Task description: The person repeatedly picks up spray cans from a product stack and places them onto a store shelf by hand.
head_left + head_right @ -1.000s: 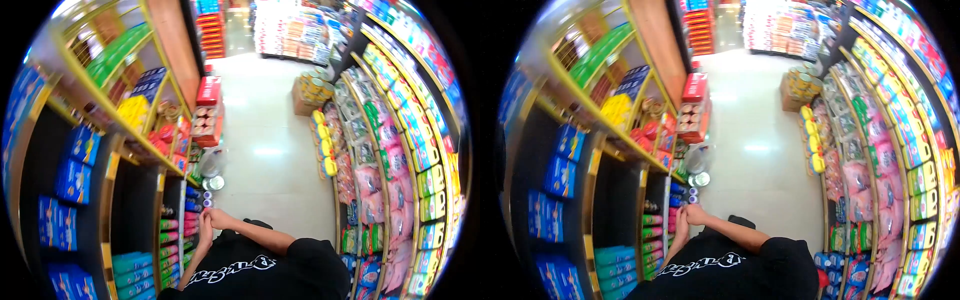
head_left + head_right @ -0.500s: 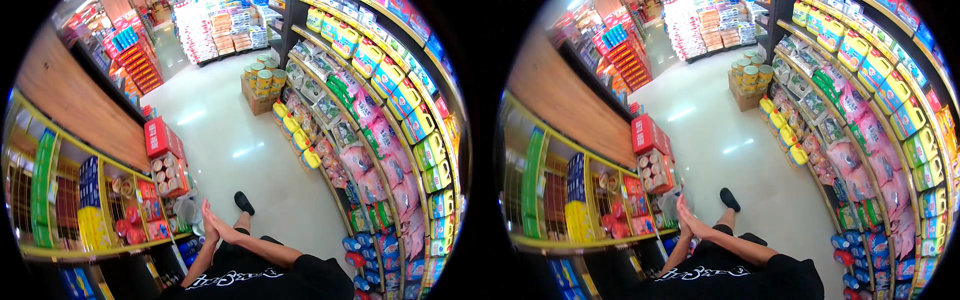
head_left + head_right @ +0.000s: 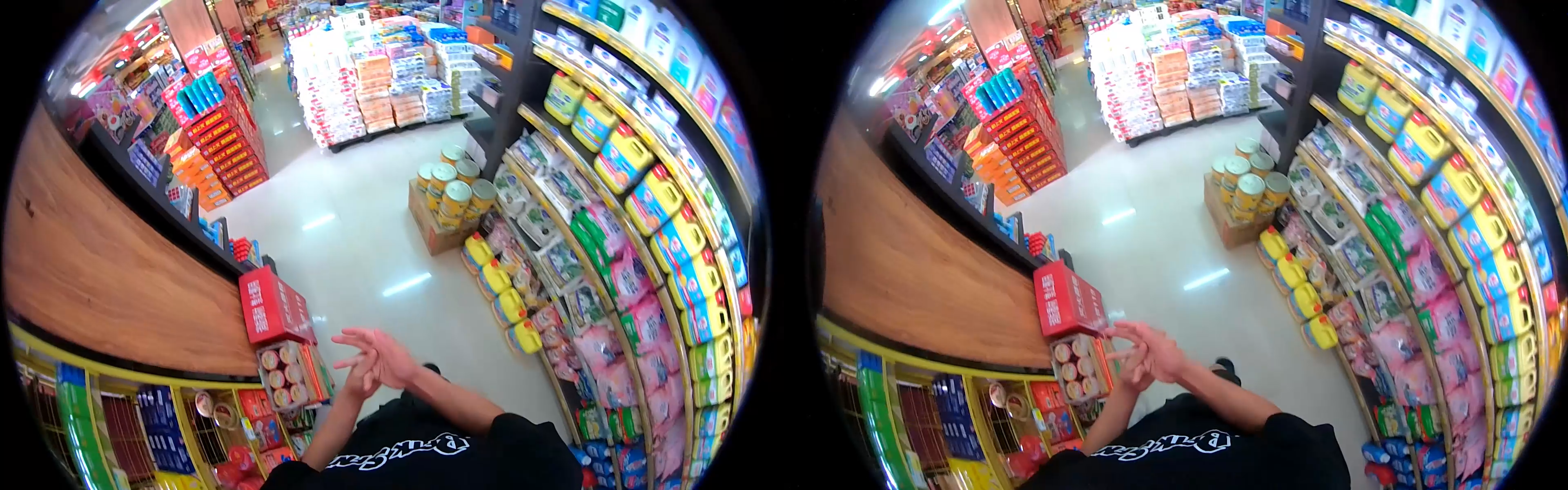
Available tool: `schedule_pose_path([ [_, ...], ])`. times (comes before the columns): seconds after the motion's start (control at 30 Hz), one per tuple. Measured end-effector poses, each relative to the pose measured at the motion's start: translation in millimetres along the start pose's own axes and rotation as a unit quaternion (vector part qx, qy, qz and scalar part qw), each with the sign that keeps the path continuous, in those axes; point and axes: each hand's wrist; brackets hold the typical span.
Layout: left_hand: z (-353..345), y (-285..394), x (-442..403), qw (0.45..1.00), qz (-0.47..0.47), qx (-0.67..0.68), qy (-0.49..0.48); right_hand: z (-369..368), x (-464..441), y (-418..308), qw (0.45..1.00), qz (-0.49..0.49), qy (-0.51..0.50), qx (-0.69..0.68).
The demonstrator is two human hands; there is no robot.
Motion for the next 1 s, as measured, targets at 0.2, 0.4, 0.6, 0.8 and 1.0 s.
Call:
schedule_pose_path([
  [0.2, 33.1, 52.3, -117.2, 0.990, 0.024, 0.016, 0.142, 76.0, -130.5, 14.3, 0.927, 0.158, 0.035, 0.340],
  [0.4, 59.8, 186.8, -217.7, 0.962, 0.045, 0.107, 0.246, 107.5, -273.6, -51.8, 0.814, 0.134, -0.145, 0.547],
  [0.6, 98.1, 291.2, -310.9, 0.948, -0.009, 0.134, 0.289, 129.1, -413.8, -85.4, 0.693, 0.066, -0.277, 0.662],
  [0.8, 175.6, 354.0, -394.9, 0.915, -0.073, 0.211, 0.336, 172.8, -552.7, -84.0, 0.614, 0.031, -0.354, 0.705],
  [1.0, 268.4, 466.7, -490.0, 0.891, -0.094, 0.262, 0.358, 202.3, -735.2, -75.0, 0.543, 0.032, -0.374, 0.752],
])
Point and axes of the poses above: each hand's wrist, its own x-axis away from the middle knuckle, its own z-axis out of the back of the hand, y = z × x, and after that the axes turned 10 degrees about x, right-handed
